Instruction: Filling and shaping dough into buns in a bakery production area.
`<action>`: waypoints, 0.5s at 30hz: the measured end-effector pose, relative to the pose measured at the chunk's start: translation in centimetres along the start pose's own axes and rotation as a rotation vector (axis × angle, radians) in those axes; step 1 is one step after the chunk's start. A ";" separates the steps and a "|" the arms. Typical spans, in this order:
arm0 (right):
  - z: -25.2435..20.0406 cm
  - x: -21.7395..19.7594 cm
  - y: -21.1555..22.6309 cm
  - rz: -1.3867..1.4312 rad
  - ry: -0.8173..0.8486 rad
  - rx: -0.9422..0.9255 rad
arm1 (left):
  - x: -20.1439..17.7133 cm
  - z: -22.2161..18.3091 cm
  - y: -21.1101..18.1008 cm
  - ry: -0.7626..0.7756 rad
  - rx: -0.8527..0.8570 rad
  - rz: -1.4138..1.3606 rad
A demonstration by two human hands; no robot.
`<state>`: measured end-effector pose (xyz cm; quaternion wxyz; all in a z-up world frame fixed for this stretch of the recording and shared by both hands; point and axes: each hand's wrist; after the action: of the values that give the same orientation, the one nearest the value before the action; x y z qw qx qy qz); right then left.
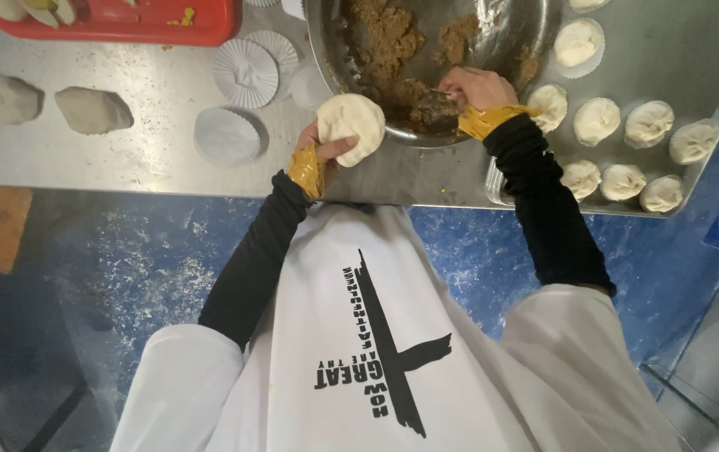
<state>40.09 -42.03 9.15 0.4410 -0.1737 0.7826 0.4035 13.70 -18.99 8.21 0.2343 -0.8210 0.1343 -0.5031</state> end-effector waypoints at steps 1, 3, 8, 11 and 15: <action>0.0 0.1 0.1 0.001 0.002 -0.001 | -0.1 0.0 0.0 -0.003 0.000 0.000; -0.2 0.3 0.1 -0.019 0.024 -0.024 | -0.2 -0.1 0.0 -0.016 -0.007 0.011; -0.2 -0.9 3.3 -0.086 0.086 0.015 | 0.4 -0.1 -0.2 -0.015 -0.003 0.009; 0.0 -1.1 4.0 -0.094 0.097 -0.013 | 0.3 -0.2 -0.4 -0.014 -0.001 -0.008; 0.5 -0.9 3.9 -0.023 0.128 -0.075 | -0.4 0.0 0.0 -0.019 0.020 0.031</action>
<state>38.38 -39.32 11.60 0.3881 -0.2243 0.7915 0.4154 13.52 -18.80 7.89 0.2514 -0.8213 0.1399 -0.4927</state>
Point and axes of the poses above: each hand's wrist, its own z-axis towards the middle knuckle, its own x-axis out of the palm, y = z × x, and after that the axes turned 7 degrees about x, right-handed
